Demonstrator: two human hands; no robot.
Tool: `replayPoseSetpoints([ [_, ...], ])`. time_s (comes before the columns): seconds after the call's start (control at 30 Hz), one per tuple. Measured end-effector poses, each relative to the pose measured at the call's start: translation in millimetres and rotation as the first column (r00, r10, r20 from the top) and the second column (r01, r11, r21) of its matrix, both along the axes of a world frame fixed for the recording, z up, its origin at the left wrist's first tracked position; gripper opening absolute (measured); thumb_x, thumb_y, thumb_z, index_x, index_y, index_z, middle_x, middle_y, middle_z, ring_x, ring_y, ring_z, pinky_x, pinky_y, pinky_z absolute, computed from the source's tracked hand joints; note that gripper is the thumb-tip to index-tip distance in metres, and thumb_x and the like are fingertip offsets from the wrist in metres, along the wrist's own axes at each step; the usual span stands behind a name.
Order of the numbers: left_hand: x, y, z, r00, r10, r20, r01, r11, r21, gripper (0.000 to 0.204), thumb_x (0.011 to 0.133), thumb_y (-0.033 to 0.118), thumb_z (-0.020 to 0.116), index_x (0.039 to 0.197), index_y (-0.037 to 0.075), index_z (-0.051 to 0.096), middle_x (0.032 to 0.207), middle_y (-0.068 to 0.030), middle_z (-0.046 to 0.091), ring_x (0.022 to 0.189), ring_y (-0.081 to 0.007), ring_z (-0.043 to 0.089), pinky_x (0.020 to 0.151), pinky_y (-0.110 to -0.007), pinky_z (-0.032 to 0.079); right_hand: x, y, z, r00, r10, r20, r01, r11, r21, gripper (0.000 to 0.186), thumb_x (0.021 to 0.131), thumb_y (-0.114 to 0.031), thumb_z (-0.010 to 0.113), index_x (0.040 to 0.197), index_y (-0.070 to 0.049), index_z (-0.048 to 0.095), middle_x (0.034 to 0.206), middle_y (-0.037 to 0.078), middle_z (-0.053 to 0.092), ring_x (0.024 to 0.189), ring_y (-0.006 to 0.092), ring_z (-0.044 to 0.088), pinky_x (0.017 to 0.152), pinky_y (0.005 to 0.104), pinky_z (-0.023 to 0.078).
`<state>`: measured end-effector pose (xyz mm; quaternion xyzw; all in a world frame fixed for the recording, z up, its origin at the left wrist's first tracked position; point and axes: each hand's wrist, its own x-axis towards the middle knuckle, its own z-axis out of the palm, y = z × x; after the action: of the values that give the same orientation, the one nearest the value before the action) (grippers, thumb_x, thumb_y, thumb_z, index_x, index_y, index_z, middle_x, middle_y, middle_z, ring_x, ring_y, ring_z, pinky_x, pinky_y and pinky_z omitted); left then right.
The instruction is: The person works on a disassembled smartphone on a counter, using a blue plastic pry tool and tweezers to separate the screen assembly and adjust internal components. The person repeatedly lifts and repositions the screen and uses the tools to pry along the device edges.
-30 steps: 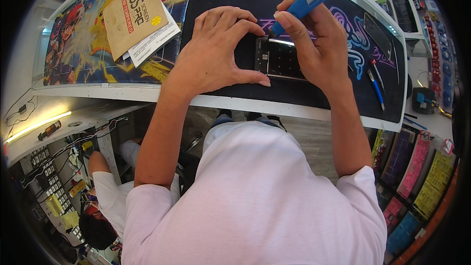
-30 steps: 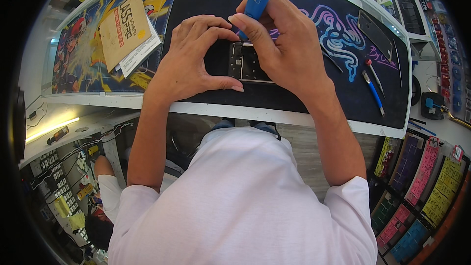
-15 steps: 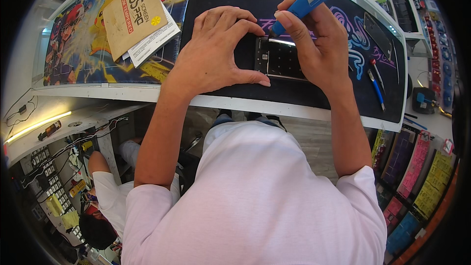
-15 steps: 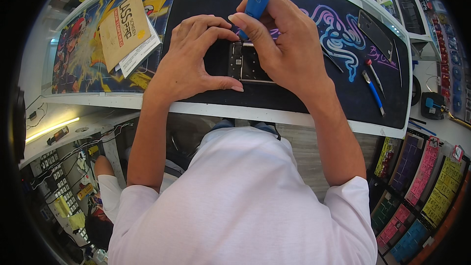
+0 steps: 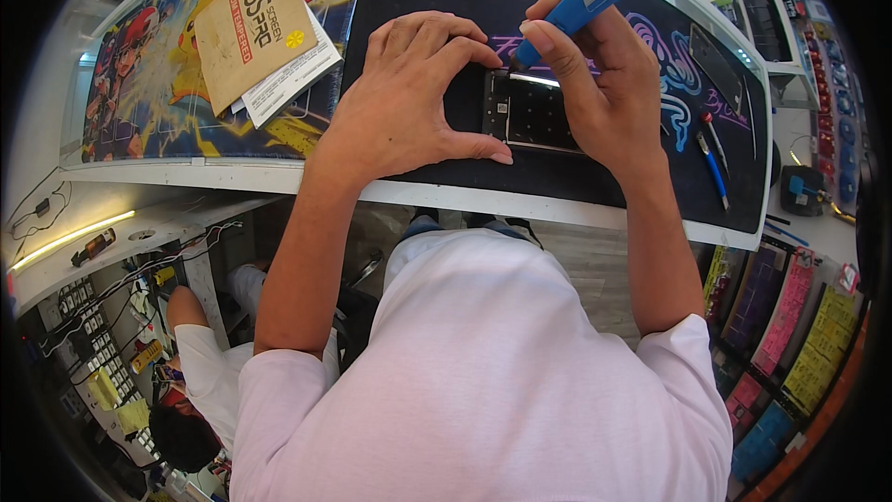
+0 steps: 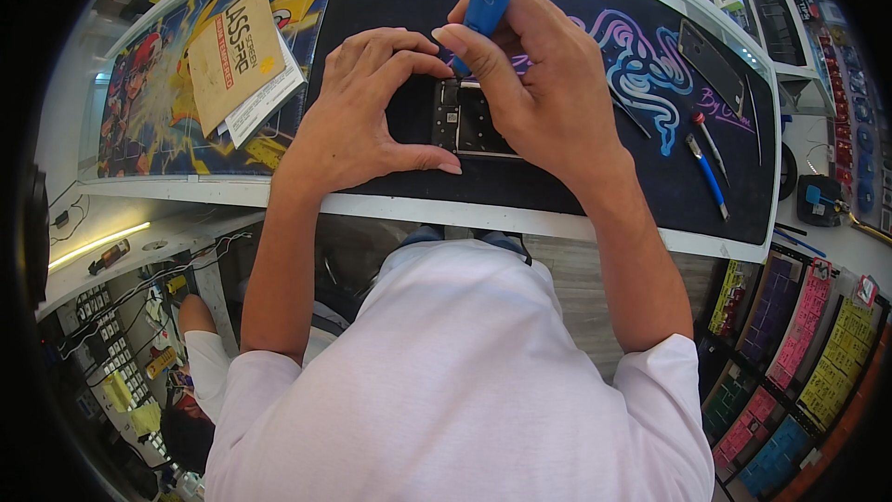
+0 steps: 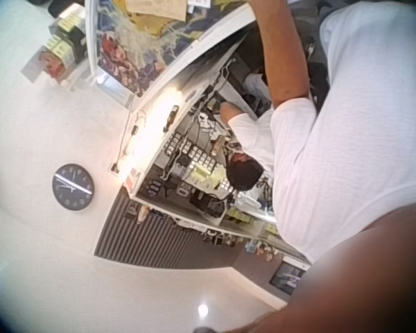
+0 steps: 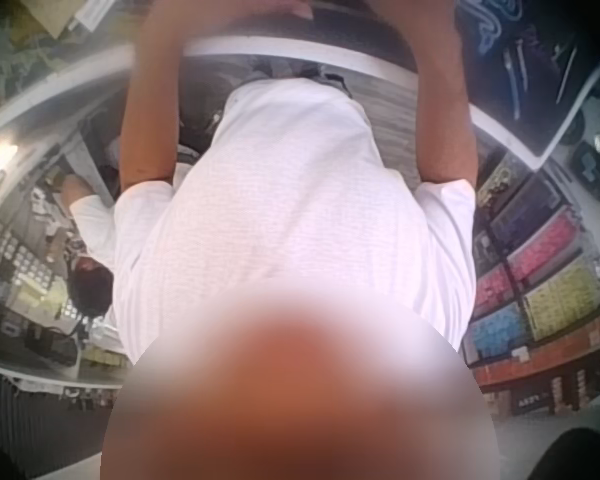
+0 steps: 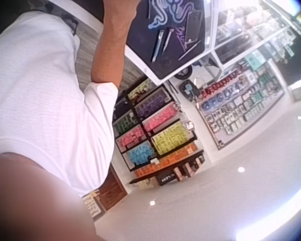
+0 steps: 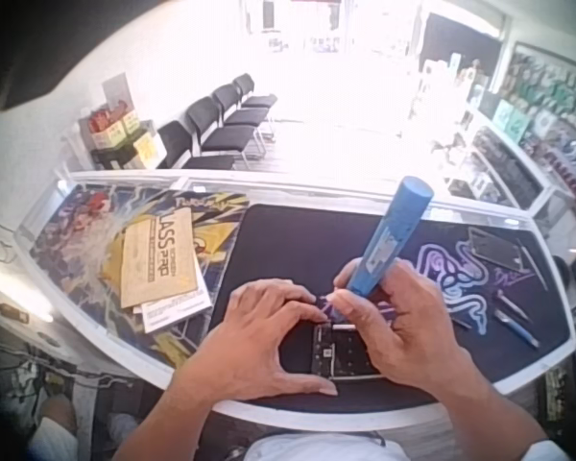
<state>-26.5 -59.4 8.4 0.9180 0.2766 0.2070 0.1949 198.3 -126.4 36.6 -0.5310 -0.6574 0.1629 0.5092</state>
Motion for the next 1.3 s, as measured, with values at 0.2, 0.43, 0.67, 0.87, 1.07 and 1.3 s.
replayPoseSetpoints([
  [0.2,0.0,-0.3,-0.6,1.0,0.005,-0.007,-0.005,1.0,0.002,0.088,0.064,0.066,0.099,0.133,0.018,0.072,0.151,-0.0019,0.058,0.154,-0.0303,0.043,0.132,-0.051,0.03,0.1,-1.6,1.4,1.0,-0.001,0.007,0.002,1.0,-0.031,0.026,0.107,-0.026,0.078,0.115,-0.001,0.075,0.1,0.007,0.076,0.083,0.0166,0.074,0.074,0.0304,0.058],
  [0.43,0.3,-0.2,-1.0,1.0,0.009,-0.008,-0.009,1.0,0.007,0.089,0.063,0.066,0.1,0.133,0.018,0.073,0.151,-0.0016,0.057,0.154,-0.03,0.043,0.132,-0.051,0.03,0.7,-1.2,2.0,1.0,-0.004,0.029,0.005,1.0,-0.026,0.026,0.107,-0.026,0.078,0.115,-0.002,0.075,0.099,0.007,0.077,0.083,0.0171,0.075,0.074,0.0305,0.058],
  [0.67,0.0,0.0,-0.7,1.0,0.002,-0.002,-0.002,1.0,-0.001,0.089,0.063,0.065,0.1,0.133,0.018,0.072,0.151,-0.0015,0.058,0.153,-0.0299,0.043,0.132,-0.051,0.03,0.8,-3.3,2.8,1.0,-0.009,0.03,0.012,0.996,-0.089,0.027,0.109,-0.026,0.079,0.122,-0.004,0.075,0.106,0.003,0.077,0.092,0.0095,0.07,0.077,0.0249,0.056],
  [0.87,0.1,0.1,-0.5,1.0,0.005,-0.006,-0.005,1.0,0.001,0.089,0.063,0.066,0.1,0.133,0.018,0.073,0.15,-0.0011,0.058,0.154,-0.0295,0.043,0.132,-0.051,0.03,0.6,-0.2,-0.4,1.0,0.003,-0.004,-0.003,1.0,0.024,0.028,0.107,-0.027,0.078,0.113,-0.001,0.075,0.098,0.011,0.078,0.081,0.0218,0.079,0.075,0.0342,0.061],
  [1.07,0.1,-0.4,-0.1,1.0,0.008,-0.013,-0.008,1.0,0.007,0.089,0.063,0.066,0.1,0.132,0.019,0.073,0.151,-0.0008,0.057,0.154,-0.0292,0.043,0.132,-0.05,0.031,1.4,0.9,-1.9,1.0,-0.002,0.001,0.002,1.0,0.003,0.028,0.107,-0.027,0.078,0.113,0.0,0.075,0.098,0.011,0.078,0.082,0.0215,0.079,0.076,0.0342,0.061],
  [1.3,0.1,0.4,-0.3,1.0,-0.002,-0.022,0.002,1.0,0.002,0.088,0.067,0.075,0.094,0.133,0.021,0.072,0.15,-0.0043,0.057,0.154,-0.0301,0.042,0.133,-0.051,0.028,1.7,-0.9,0.7,1.0,0.003,0.009,-0.002,1.0,-0.021,0.026,0.107,-0.026,0.079,0.116,-0.001,0.075,0.102,0.008,0.077,0.085,0.0176,0.076,0.077,0.0312,0.06],
])
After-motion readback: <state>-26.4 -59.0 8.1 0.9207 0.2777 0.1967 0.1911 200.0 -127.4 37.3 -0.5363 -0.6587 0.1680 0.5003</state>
